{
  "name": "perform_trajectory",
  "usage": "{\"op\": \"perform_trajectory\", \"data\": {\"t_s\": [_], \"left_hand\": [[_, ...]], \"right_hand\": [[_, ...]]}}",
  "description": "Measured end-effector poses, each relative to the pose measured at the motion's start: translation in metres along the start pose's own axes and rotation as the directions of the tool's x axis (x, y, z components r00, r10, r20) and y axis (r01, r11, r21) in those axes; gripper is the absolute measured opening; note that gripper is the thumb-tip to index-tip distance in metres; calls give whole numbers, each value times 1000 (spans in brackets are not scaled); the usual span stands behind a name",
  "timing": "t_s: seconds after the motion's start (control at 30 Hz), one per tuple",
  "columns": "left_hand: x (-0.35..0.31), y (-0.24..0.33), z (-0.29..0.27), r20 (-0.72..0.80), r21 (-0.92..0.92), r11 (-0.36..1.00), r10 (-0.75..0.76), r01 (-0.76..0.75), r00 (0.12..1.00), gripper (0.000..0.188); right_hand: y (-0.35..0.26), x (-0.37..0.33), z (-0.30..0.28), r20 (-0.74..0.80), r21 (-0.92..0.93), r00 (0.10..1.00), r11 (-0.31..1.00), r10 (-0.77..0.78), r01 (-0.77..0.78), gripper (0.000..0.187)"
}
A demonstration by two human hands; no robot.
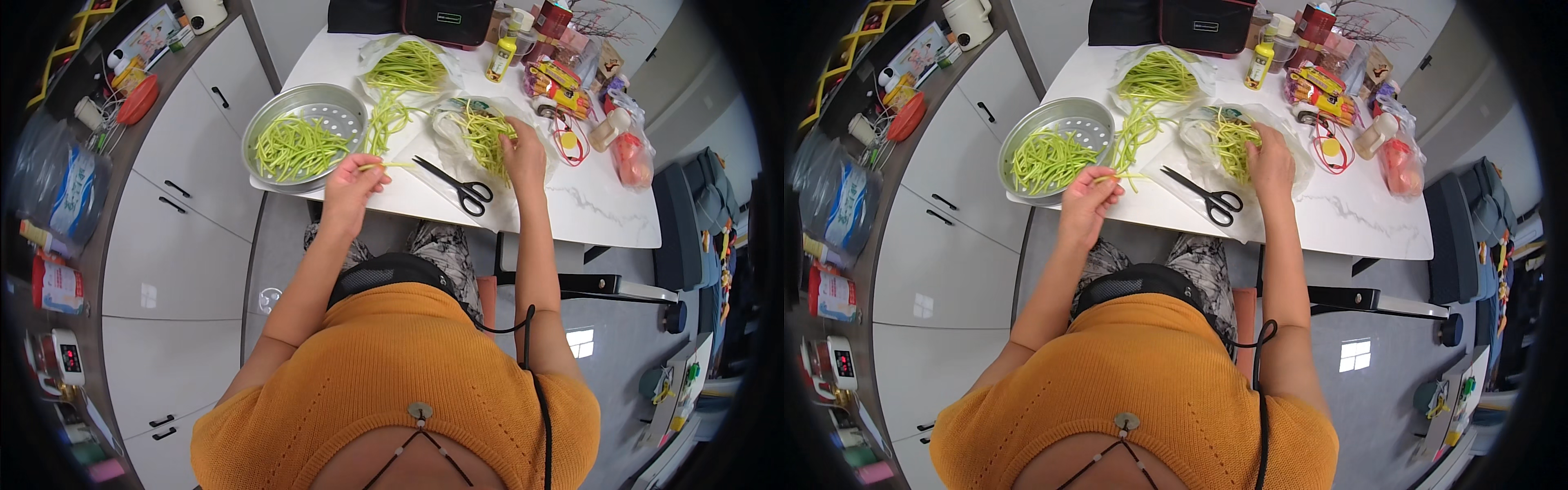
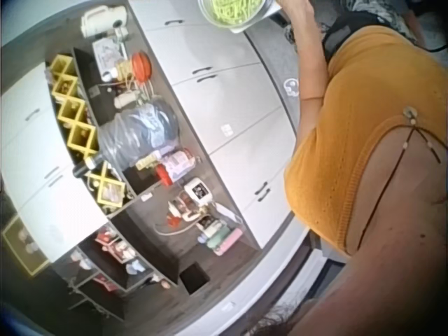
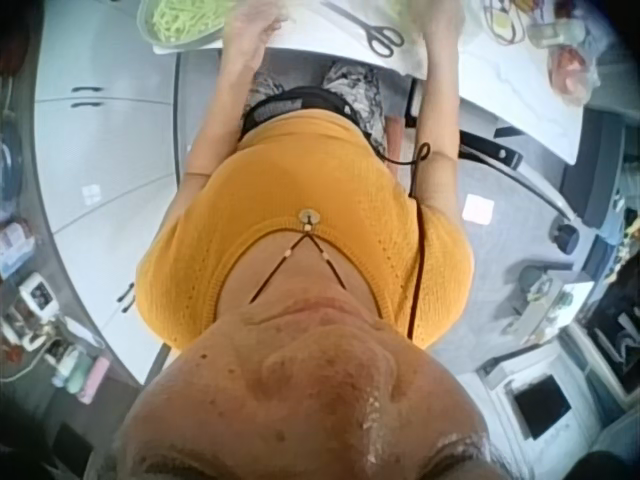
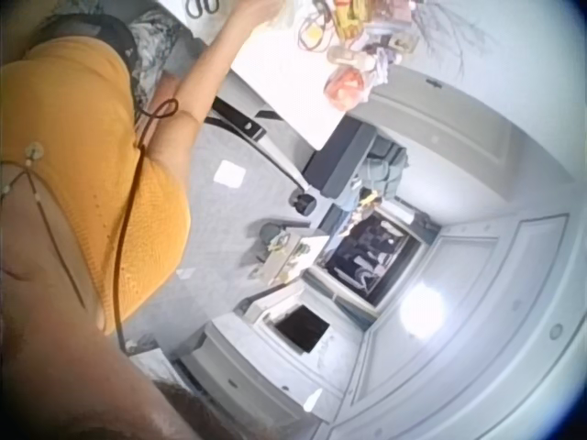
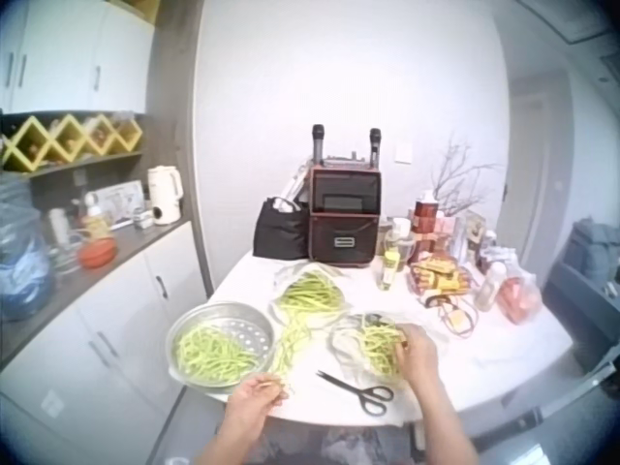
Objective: The person uses scissors to cut and strip pieces of green vegetable stalk by hand at a table.
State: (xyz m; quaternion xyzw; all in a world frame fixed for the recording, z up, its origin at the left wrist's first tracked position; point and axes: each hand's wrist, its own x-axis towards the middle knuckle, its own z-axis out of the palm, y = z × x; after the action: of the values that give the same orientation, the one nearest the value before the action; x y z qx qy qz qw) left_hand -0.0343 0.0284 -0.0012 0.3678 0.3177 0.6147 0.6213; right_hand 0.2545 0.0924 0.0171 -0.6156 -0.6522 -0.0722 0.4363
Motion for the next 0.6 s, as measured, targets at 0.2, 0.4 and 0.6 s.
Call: {"op": "perform_trajectory", "data": {"t_s": [0.2, 0.4, 0.6], "left_hand": [[30, 28, -34, -192, 434, 869, 348, -239, 918, 12], [61, 31, -82, 64, 951, 199, 625, -237, 778, 13], [44, 25, -69, 115, 945, 156, 665, -287, 738, 13]], "right_hand": [[-10, -15, 5, 73, 2, 997, 1000, 20, -21, 20], [-41, -36, 22, 48, 170, 985, 973, -168, 158, 13], [-70, -58, 49, 312, 167, 922, 969, -229, 185, 9]]}}
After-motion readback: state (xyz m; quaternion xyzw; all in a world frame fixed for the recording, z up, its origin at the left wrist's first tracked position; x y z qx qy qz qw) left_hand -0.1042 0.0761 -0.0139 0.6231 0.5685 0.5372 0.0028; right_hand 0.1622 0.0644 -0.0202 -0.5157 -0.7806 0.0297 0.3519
